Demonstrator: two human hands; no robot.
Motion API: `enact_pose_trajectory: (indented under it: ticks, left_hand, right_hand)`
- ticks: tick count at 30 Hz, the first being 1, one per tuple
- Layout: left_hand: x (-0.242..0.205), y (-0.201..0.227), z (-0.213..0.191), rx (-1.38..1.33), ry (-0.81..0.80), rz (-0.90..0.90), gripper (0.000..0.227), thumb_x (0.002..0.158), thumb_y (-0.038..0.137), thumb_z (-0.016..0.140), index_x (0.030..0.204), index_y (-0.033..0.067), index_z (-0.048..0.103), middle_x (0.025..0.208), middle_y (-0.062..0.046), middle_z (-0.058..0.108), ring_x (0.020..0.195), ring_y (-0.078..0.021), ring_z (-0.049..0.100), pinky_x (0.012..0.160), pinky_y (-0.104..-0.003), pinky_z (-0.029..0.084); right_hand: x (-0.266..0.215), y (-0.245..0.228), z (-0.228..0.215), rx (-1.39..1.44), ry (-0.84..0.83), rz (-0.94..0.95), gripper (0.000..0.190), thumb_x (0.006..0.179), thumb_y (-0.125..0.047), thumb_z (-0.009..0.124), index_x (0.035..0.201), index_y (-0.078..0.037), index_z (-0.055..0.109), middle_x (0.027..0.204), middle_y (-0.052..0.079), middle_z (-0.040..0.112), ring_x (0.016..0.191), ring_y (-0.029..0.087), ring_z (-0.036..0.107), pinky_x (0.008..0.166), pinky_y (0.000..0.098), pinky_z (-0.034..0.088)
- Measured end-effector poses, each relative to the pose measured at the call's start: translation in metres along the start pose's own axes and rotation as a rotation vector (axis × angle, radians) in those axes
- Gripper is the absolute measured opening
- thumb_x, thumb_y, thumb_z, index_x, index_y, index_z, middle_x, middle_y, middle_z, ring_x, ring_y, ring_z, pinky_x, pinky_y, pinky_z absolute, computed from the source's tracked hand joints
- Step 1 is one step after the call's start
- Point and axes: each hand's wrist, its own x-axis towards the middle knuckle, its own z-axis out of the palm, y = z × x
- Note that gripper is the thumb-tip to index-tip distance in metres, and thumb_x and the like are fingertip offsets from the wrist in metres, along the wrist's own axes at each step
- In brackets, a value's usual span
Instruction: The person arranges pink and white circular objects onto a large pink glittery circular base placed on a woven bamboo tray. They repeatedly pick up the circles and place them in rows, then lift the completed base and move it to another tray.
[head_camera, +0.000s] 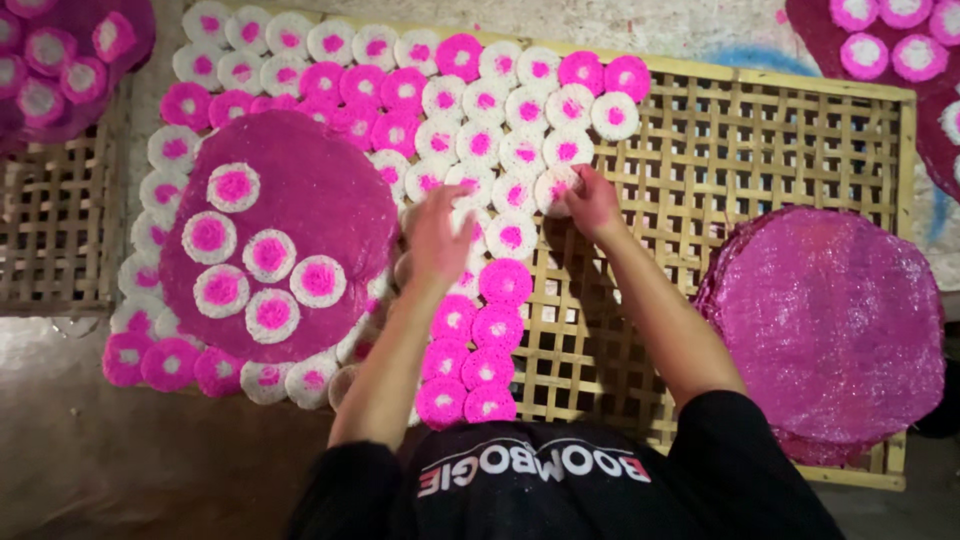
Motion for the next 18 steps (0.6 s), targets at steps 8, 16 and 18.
enact_pose_trajectory:
  ticks: [8, 16, 18]
  left_hand:
    - [-0.069, -0.146, -0.12, 0.663, 0.125, -0.209, 0.055, 0.088, 0.013, 0.058, 0.14, -0.0051, 0.053, 0.138, -0.028, 0.055, 0.128, -0.0474, 0.049, 0.107, -0.06, 0.038]
    - [-0.06, -0.102, -0.17, 0.646, -0.324, -0.571, 0.033, 0.099, 0.039, 0.064, 0.117, 0.0112, 0.068, 0.11, -0.01, 0.07, 0.108, -0.025, 0.061, 0.103, -0.046, 0.043]
    - [-0.066, -0.063, -0.169, 0.541, -0.394, -0.631, 0.025, 0.102, 0.034, 0.061, 0.118, 0.0162, 0.069, 0.103, -0.01, 0.074, 0.098, -0.0268, 0.068, 0.091, -0.049, 0.052]
  right_hand:
    - [-0.015, -0.026, 0.002, -0.451, 0.262, -0.34, 0.041, 0.088, -0.006, 0.074, 0.125, -0.002, 0.06, 0.12, 0.025, 0.062, 0.111, 0.043, 0.059, 0.093, 0.052, 0.051]
    - [-0.092, -0.085, 0.047, -0.34, 0.312, -0.492, 0.04, 0.09, -0.009, 0.075, 0.126, -0.002, 0.059, 0.118, 0.018, 0.059, 0.112, 0.033, 0.058, 0.096, 0.051, 0.051]
    - [-0.123, -0.099, 0.079, -0.013, -0.123, -0.174, 0.026, 0.095, -0.01, 0.064, 0.121, -0.007, 0.063, 0.113, 0.011, 0.065, 0.1, 0.026, 0.068, 0.089, 0.0393, 0.062]
